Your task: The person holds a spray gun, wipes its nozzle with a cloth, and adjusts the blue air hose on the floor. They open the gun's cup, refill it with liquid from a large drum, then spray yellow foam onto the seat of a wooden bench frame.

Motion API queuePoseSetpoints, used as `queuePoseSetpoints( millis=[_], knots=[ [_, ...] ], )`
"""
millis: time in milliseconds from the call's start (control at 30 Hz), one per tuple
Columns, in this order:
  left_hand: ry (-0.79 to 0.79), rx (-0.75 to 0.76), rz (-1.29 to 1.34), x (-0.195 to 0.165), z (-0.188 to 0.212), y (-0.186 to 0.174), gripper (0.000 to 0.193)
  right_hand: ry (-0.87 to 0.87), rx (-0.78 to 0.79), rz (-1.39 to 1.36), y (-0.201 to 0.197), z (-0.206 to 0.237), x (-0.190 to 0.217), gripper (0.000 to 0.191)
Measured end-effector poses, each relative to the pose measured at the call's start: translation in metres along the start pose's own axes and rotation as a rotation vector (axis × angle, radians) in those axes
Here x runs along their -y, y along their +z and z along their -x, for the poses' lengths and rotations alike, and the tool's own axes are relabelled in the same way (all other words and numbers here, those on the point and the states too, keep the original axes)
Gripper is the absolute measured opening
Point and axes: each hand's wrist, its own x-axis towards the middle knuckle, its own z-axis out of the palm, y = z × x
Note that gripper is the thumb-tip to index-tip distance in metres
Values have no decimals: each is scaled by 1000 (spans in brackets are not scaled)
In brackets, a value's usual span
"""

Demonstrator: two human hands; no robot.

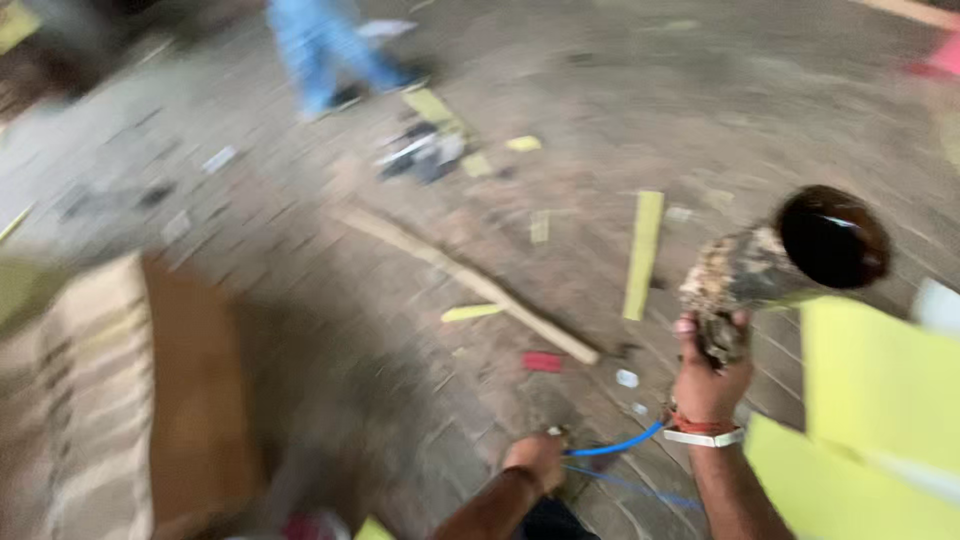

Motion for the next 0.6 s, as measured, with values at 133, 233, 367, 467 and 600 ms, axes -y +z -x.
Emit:
queuePoseSetpoints(
  millis=[133,233,367,467,600],
  knots=[
    [-55,-18,73,82,20,-13,23,-16,-296,259,-71,11,36,41],
    [-53,46,-143,121,11,-56,24,32,-425,254,-110,35,73,56],
    [-197,-240,-106,107,-27,-112,25,199,-650,379,-144,77,110,59],
    [100,-361,345,58,-80,-154,28,362,-837,384,-164,114,127,65],
    [105,133,1296,-60,-146,-196,22,138,-839,681,-204,157,138,62]
  ],
)
